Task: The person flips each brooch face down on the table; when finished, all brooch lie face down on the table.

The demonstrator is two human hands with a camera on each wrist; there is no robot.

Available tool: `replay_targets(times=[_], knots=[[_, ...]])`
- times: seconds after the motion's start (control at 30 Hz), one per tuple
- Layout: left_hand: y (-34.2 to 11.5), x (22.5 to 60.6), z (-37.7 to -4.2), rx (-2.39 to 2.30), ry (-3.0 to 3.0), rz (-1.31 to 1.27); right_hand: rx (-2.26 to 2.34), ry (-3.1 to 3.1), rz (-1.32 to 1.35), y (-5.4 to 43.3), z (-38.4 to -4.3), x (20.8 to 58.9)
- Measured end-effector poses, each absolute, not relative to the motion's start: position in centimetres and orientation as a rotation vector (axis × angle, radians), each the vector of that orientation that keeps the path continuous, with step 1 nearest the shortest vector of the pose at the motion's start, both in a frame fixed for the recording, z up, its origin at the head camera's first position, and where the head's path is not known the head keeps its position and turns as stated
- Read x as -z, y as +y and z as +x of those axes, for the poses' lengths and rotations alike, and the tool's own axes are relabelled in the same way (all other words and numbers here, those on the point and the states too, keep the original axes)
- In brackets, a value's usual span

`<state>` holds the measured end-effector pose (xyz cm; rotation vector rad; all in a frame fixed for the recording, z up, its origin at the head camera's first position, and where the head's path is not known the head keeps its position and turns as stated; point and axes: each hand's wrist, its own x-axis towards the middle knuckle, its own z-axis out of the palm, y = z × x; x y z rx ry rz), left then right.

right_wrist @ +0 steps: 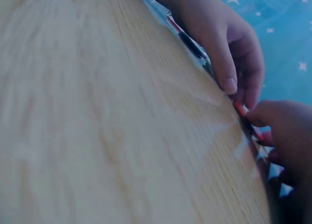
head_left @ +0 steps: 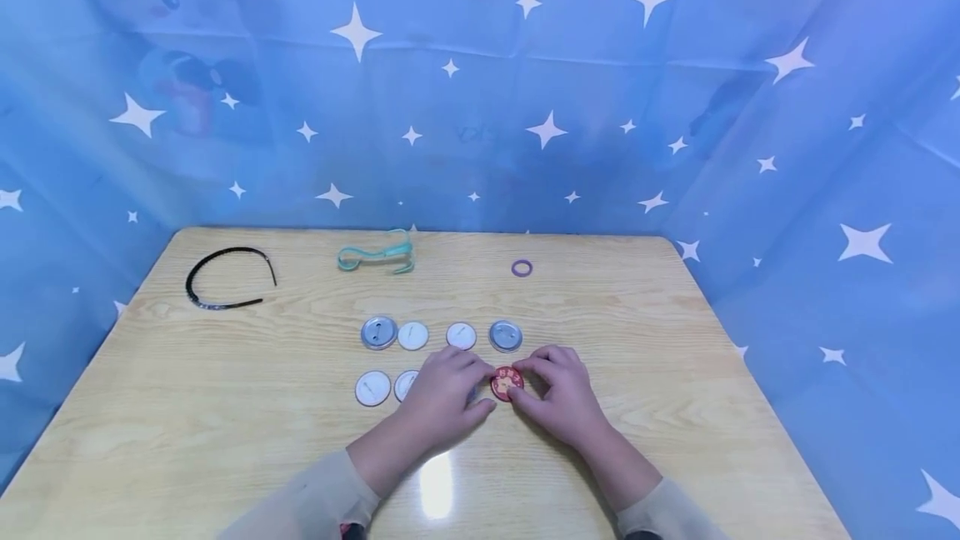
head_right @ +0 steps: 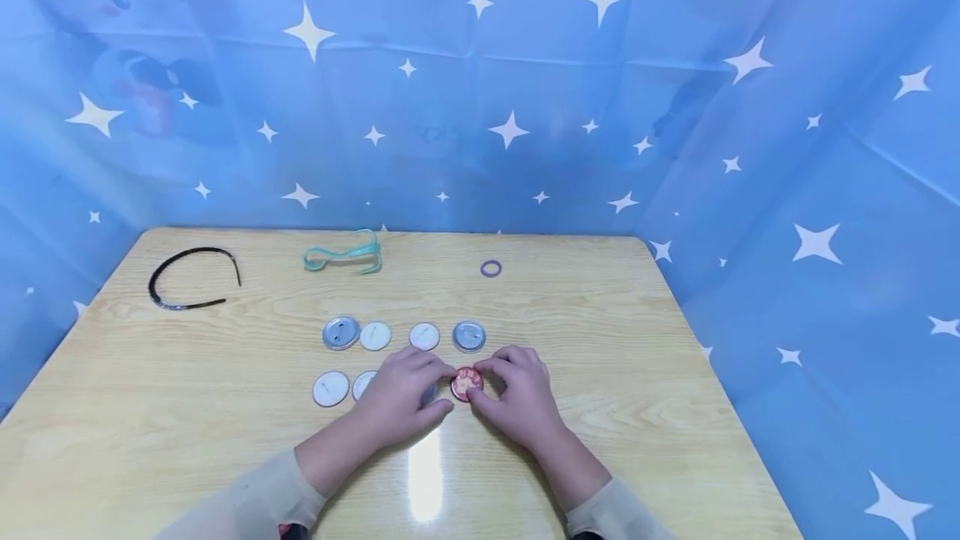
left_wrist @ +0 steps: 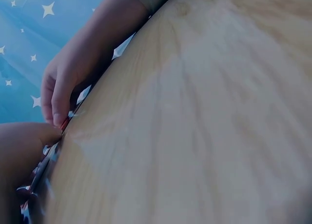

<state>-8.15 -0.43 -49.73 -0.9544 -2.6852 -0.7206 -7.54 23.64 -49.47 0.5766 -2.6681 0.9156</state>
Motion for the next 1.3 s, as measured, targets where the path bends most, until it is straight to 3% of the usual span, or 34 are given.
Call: replay_targets(times=[0.4, 1.3], knots=[[1.5, 49.7, -9.2, 0.718, -2.681, -0.868, -0.982, -2.666, 0.571, 24.1, -7.9, 49.0], [1.4, 49.5, -8.8, 0.927, -2.606, -0.852, -1.3, -2.558, 0.485, 23.7, -7.3, 48.8]])
